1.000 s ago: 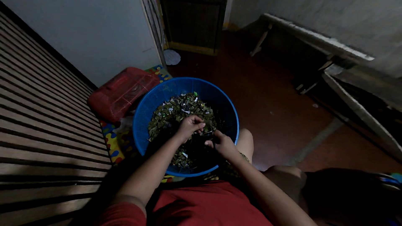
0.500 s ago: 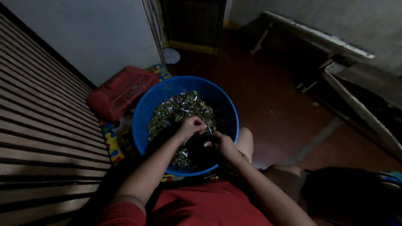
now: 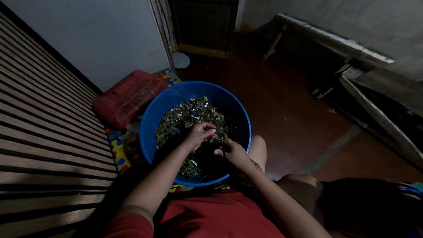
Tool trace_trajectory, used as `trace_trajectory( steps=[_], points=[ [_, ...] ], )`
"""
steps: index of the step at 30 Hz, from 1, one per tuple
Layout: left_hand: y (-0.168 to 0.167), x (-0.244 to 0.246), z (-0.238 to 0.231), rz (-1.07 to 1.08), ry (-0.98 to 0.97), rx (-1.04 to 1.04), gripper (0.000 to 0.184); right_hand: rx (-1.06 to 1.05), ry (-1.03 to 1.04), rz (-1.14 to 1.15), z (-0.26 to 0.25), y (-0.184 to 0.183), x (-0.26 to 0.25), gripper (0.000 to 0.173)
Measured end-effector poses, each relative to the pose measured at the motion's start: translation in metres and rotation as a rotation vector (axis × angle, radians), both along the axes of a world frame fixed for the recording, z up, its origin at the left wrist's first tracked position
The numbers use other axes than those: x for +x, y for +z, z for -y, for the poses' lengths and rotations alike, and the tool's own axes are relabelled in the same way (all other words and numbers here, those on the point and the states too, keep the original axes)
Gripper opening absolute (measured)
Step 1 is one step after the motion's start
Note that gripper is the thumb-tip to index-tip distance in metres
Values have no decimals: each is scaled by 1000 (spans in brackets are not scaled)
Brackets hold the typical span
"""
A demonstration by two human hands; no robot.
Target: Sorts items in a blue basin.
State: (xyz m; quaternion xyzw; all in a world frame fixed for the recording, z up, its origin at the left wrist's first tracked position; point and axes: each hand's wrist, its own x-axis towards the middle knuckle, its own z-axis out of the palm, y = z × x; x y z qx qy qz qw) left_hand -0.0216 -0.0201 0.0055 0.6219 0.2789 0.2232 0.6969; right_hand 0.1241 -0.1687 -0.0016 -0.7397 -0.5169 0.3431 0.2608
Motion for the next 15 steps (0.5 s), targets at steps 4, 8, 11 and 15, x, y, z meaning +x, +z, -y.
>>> trace_trajectory(
  steps=[4, 8, 11, 15],
  points=[
    [2, 0, 2, 9, -6, -28, 14, -10, 28, 32, 0, 1, -1, 72],
    [4, 1, 4, -11, -38, -28, 15, 0, 24, 22, 0, 0, -1, 71],
    [3, 2, 4, -21, -39, -16, 16, 2, 30, 18, 0, -1, 0, 71],
    [3, 1, 2, -38, -30, -4, 16, 6, 38, 12, 0, -2, 1, 73]
  ],
)
